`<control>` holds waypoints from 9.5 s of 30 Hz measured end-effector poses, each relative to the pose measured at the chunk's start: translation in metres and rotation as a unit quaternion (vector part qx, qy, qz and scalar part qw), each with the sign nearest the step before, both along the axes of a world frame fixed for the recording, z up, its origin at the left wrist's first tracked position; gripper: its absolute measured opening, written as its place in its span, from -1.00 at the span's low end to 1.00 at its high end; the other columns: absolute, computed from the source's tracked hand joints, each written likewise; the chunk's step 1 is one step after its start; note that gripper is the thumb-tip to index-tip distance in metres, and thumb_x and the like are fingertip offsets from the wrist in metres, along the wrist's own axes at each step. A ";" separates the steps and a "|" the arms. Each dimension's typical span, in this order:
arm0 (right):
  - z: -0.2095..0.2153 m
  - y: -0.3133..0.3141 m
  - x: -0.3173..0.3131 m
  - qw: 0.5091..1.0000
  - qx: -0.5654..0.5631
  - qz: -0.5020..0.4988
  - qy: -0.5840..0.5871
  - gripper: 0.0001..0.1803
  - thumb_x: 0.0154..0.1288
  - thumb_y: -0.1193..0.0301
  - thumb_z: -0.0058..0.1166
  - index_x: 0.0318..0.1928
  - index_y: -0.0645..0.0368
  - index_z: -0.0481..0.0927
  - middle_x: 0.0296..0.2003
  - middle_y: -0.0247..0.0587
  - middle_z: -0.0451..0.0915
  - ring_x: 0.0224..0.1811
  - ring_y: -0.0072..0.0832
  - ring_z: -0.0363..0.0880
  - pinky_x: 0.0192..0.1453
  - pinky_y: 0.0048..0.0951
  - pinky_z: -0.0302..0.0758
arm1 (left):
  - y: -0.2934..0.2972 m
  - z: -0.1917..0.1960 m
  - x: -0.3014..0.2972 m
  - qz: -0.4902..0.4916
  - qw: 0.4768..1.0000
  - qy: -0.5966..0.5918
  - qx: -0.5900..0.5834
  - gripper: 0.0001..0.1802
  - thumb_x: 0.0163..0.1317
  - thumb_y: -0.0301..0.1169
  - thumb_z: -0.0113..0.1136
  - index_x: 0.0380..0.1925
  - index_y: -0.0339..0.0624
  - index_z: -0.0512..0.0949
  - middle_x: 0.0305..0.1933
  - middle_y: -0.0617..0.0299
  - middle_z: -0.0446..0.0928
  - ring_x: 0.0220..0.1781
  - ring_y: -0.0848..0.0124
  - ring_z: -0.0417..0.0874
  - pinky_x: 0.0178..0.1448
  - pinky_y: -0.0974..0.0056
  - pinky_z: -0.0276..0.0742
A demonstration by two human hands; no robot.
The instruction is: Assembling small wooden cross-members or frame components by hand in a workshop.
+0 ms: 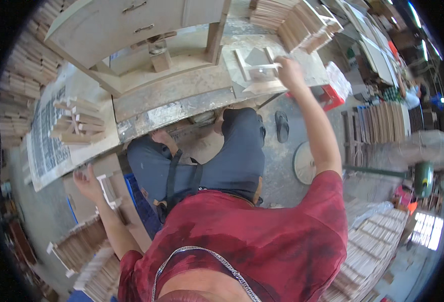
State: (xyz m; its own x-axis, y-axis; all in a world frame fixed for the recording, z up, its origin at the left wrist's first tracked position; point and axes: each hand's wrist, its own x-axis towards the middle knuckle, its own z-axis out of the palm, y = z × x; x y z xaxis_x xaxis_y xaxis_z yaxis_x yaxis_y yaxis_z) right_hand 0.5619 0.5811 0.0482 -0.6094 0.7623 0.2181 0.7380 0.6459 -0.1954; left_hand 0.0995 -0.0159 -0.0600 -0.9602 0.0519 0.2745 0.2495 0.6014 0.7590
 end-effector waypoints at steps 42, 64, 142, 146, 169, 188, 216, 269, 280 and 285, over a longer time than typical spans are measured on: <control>-0.024 0.042 -0.011 0.793 -0.490 -0.103 0.349 -0.61 0.49 0.23 -0.07 0.00 0.31 0.64 -0.21 -0.05 0.70 -0.17 -0.31 0.71 0.03 -0.31 0.60 | -0.174 -0.084 -0.020 0.025 0.969 -0.220 -0.107 -0.79 0.27 -0.34 0.36 -0.25 -0.28 0.66 -0.23 0.07 0.72 -0.26 0.37 0.73 -0.37 0.27 0.61; -0.022 0.018 -0.016 0.986 -0.148 0.040 0.071 -0.66 0.22 0.17 0.17 -0.29 0.21 0.75 -0.47 -0.08 0.72 -0.38 -0.31 0.73 -0.22 -0.29 0.58 | -0.046 0.119 0.153 -0.173 0.920 -0.192 0.295 -0.68 0.47 -0.51 0.08 0.15 -0.45 0.49 0.03 -0.02 0.65 0.03 0.29 0.72 0.15 0.24 0.65; 0.080 -0.252 -0.127 0.662 -0.546 0.376 0.349 -0.54 0.19 0.45 0.38 0.08 0.34 0.60 -0.08 -0.19 0.65 0.02 -0.46 0.60 0.16 -0.38 0.49 | 0.116 0.189 0.182 -0.367 0.796 0.478 -0.051 -0.87 0.11 -0.35 0.34 -0.34 -0.09 0.68 0.22 0.15 0.57 0.34 0.08 0.45 0.39 0.00 0.48; 0.094 -0.284 -0.141 0.755 -0.432 0.393 0.299 -0.71 0.23 0.45 0.39 -0.08 0.32 0.67 -0.20 -0.21 0.71 -0.11 -0.44 0.67 0.00 -0.40 0.56 | 0.093 0.182 0.178 -0.265 0.778 0.562 -0.085 -0.86 0.27 -0.30 0.30 -0.18 0.19 0.67 0.22 0.10 0.54 0.33 0.07 0.43 0.37 -0.02 0.47; 0.147 -0.307 -0.407 0.721 -0.327 0.527 0.309 -0.77 0.40 0.34 0.24 -0.07 0.24 0.68 -0.20 -0.30 0.71 -0.15 -0.60 0.58 0.00 -0.47 0.49 | -0.022 0.129 0.063 -0.043 0.982 0.131 0.127 -0.75 0.17 -0.45 0.44 -0.20 -0.32 0.62 0.00 0.00 0.68 0.16 0.13 0.64 0.24 0.15 0.52; 0.122 -0.284 -0.522 0.740 -0.383 0.531 0.153 -0.67 0.45 0.23 0.21 0.03 0.20 0.65 -0.16 -0.41 0.68 -0.12 -0.63 0.50 0.05 -0.48 0.46 | 0.060 0.080 -0.032 -0.089 0.995 -0.020 0.048 0.01 -0.14 -0.16 0.60 0.24 -0.46 0.28 0.17 -0.24 0.45 0.20 -0.08 0.53 0.28 0.02 0.50; 0.089 -0.278 -0.518 0.831 -0.328 0.446 0.049 -0.52 0.39 0.11 0.23 -0.09 0.38 0.71 -0.29 -0.15 0.74 -0.25 -0.47 0.70 -0.13 -0.41 0.60 | 0.050 0.067 -0.037 -0.127 0.987 -0.010 0.098 -0.01 -0.15 -0.12 0.62 0.23 -0.36 0.33 0.13 -0.18 0.46 0.19 -0.06 0.53 0.27 0.02 0.48; -0.045 -0.324 -0.436 0.815 -0.358 0.374 0.259 0.21 -0.17 0.02 0.59 0.38 0.43 0.24 0.27 0.29 0.40 0.34 0.07 0.42 0.44 -0.12 0.37 | 0.068 0.064 -0.040 -0.129 0.991 0.024 0.011 0.02 -0.26 -0.09 0.71 0.11 -0.46 0.37 0.00 -0.10 0.52 0.03 0.06 0.63 0.13 0.07 0.58; -0.036 -0.320 -0.439 0.862 -0.274 0.360 0.226 0.16 -0.22 -0.05 0.59 0.24 0.46 0.29 0.14 0.24 0.47 0.22 0.08 0.46 0.31 -0.10 0.44 | 0.085 0.067 -0.038 -0.126 0.990 0.028 0.048 -0.18 -0.22 -0.35 0.68 0.01 -0.45 0.39 -0.02 -0.09 0.57 0.03 0.15 0.69 0.15 0.13 0.68; 0.005 -0.327 -0.417 0.872 -0.086 0.404 0.264 0.10 -0.14 -0.02 0.57 0.28 0.42 0.32 0.18 0.24 0.46 0.20 0.09 0.49 0.36 -0.06 0.43 | 0.076 0.052 -0.042 -0.089 0.995 0.053 -0.006 -0.17 -0.24 -0.37 0.66 0.03 -0.45 0.39 0.01 -0.09 0.54 0.11 0.09 0.64 0.18 0.11 0.63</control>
State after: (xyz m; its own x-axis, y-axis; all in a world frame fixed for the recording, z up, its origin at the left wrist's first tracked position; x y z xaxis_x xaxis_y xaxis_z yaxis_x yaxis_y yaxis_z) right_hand 0.1447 0.2540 0.0536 -0.8121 0.1798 0.5552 -0.1654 0.8414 -0.5145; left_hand 0.0576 0.0601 -0.0075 -0.9010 0.2230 0.3720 0.4314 0.5488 0.7160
